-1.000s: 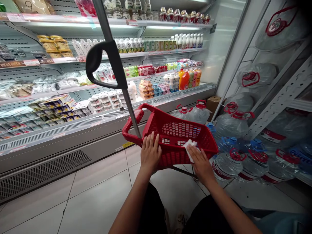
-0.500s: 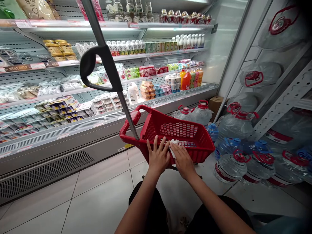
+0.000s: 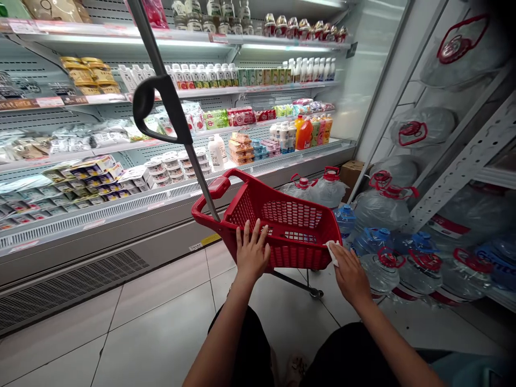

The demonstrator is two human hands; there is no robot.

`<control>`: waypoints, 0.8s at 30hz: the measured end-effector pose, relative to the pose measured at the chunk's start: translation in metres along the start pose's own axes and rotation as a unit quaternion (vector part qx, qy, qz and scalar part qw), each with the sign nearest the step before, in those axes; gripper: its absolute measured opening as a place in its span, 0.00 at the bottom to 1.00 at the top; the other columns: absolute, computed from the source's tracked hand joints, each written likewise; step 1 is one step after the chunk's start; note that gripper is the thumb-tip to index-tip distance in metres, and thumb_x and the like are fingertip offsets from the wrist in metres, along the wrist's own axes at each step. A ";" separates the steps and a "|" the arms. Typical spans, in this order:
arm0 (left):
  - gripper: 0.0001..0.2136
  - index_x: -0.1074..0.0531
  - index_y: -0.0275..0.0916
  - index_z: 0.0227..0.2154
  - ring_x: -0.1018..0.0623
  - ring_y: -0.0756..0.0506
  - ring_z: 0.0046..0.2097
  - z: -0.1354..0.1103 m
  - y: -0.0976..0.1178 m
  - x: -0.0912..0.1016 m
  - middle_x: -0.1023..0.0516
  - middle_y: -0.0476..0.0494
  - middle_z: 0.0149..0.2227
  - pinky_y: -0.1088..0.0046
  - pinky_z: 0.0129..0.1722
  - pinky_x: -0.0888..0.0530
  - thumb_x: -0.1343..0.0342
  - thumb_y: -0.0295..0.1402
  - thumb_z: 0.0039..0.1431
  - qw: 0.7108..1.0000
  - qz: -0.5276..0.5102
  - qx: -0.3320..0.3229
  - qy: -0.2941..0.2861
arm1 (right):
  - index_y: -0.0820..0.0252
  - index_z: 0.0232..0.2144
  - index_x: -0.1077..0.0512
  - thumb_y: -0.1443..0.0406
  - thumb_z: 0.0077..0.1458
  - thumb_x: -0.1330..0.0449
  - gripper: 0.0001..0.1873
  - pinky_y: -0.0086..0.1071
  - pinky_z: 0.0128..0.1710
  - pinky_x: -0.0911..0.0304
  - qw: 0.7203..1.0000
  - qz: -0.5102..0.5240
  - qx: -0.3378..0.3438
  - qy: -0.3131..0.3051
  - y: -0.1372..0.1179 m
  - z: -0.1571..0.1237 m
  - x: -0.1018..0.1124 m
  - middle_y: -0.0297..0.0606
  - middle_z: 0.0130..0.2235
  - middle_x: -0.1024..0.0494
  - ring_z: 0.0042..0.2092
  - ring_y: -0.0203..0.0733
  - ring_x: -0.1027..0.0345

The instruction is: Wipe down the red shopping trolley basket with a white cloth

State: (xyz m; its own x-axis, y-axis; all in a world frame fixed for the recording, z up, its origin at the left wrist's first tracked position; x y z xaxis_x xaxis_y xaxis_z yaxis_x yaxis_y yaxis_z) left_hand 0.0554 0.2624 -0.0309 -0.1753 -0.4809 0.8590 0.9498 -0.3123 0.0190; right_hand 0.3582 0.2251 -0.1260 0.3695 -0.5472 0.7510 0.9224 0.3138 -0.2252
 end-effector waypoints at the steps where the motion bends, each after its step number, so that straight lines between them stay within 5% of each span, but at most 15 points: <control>1: 0.28 0.39 0.51 0.71 0.53 0.31 0.77 -0.001 0.007 -0.003 0.46 0.51 0.76 0.38 0.75 0.52 0.47 0.38 0.70 1.000 -0.007 -0.005 0.000 | 0.52 0.76 0.53 0.70 0.67 0.56 0.38 0.55 0.72 0.49 1.000 0.004 0.004 0.004 -0.010 0.003 -0.002 0.42 0.69 0.32 0.70 0.50 0.40; 8: 0.30 0.43 0.57 0.73 0.55 0.30 0.77 -0.014 0.041 -0.017 0.50 0.54 0.77 0.40 0.73 0.45 0.45 0.40 0.69 0.997 -0.033 -0.070 -0.015 | 0.54 0.76 0.50 0.75 0.63 0.54 0.40 0.52 0.72 0.47 0.996 0.050 0.077 -0.009 -0.087 0.039 -0.023 0.42 0.67 0.30 0.69 0.48 0.39; 13: 0.31 0.46 0.59 0.73 0.56 0.34 0.78 -0.011 0.023 -0.014 0.52 0.56 0.77 0.44 0.74 0.46 0.47 0.38 0.71 0.996 -0.029 -0.084 -0.029 | 0.54 0.74 0.46 0.74 0.64 0.55 0.38 0.51 0.72 0.46 0.995 0.052 0.086 -0.023 -0.071 0.036 -0.018 0.40 0.67 0.29 0.69 0.46 0.38; 18: 0.30 0.45 0.60 0.73 0.55 0.37 0.78 -0.005 -0.003 -0.013 0.52 0.58 0.77 0.46 0.75 0.46 0.47 0.36 0.71 0.998 -0.019 -0.062 -0.025 | 0.52 0.76 0.53 0.73 0.65 0.54 0.40 0.52 0.73 0.46 0.996 0.039 0.076 -0.021 -0.054 0.009 -0.005 0.38 0.68 0.30 0.68 0.46 0.37; 24: 0.28 0.39 0.41 0.72 0.50 0.32 0.77 -0.006 -0.009 -0.026 0.48 0.37 0.76 0.43 0.74 0.46 0.51 0.42 0.73 0.998 -0.003 0.064 -0.021 | 0.54 0.77 0.57 0.75 0.62 0.54 0.43 0.49 0.74 0.48 0.988 0.058 0.134 -0.049 -0.087 -0.026 0.007 0.37 0.73 0.38 0.72 0.44 0.43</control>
State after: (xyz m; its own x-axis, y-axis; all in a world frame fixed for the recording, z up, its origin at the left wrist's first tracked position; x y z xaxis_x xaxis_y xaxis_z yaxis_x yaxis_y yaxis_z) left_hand 0.0498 0.2725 -0.0568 -0.1730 -0.4442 0.8791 0.9744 -0.2074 0.0870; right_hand 0.2832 0.1737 -0.1176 0.4468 -0.4211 0.7893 0.8062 0.5720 -0.1512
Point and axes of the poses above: each hand's wrist, its own z-axis towards the middle knuckle, its own x-axis out of the back of the hand, y = z × x, the point moved 5 cm from there along z, towards the middle knuckle
